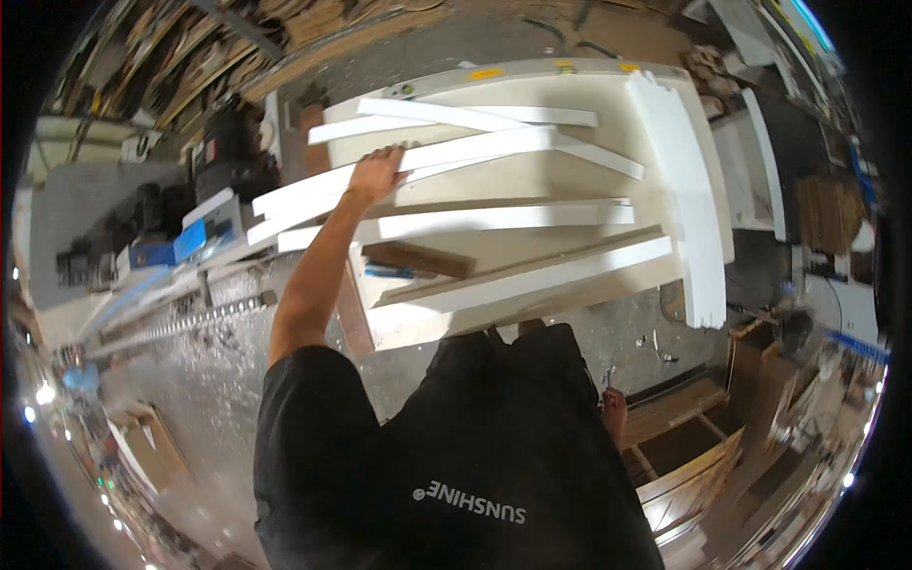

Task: The recorder organizes white wood/mdf slats, moves a large fan, and then works with a small electrical component and wires.

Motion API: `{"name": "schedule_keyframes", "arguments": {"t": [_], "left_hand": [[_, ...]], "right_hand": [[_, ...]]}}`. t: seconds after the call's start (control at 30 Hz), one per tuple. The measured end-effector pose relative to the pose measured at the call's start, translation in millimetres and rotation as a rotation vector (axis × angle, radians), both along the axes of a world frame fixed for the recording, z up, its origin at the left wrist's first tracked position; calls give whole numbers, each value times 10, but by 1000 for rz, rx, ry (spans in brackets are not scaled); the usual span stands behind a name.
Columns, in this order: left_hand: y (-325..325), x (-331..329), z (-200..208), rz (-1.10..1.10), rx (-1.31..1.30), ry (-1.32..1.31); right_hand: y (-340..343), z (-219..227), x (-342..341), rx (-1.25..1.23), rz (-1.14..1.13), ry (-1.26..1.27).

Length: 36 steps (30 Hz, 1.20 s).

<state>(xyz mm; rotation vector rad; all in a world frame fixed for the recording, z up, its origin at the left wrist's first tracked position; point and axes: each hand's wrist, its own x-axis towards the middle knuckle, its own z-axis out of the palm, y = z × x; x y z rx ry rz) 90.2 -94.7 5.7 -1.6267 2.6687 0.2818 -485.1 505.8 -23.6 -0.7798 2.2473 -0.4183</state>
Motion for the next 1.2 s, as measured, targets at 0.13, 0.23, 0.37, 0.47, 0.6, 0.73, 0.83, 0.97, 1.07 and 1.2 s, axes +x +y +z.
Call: {"name": "schedule_keyframes", "arguments": {"t": [0.13, 0.23, 0.37, 0.47, 0.6, 0.73, 0.83, 0.97, 1.07, 1.2], "left_hand": [[150, -76, -33, 6, 90, -72], [158, 32, -130, 28, 81, -111], [125, 120, -165, 85, 234, -174], [205, -148, -71, -1, 184, -42], [279, -432, -87, -96, 209, -111], [215, -832, 76, -87, 294, -136], [209, -1091, 225, -133, 328, -103], [192, -1110, 168, -153, 394, 85], [-129, -1261, 180, -163, 289, -18], [-748, -1576, 105, -217, -80, -19]], "right_hand": [[35, 37, 6, -11, -5, -63], [-106, 6, 10, -35, 29, -68], [-338, -49, -17, -127, 48, -65], [-273, -7, -41, -114, 10, -61], [-542, 220, 164, -98, -5, -31], [-541, 284, 223, -60, 11, -76], [-496, 246, 249, -68, -15, -72], [-511, 252, 286, -92, -84, -119], [-378, 155, 245, 4, -115, -117], [-228, 125, 263, -21, -136, -127]]}}
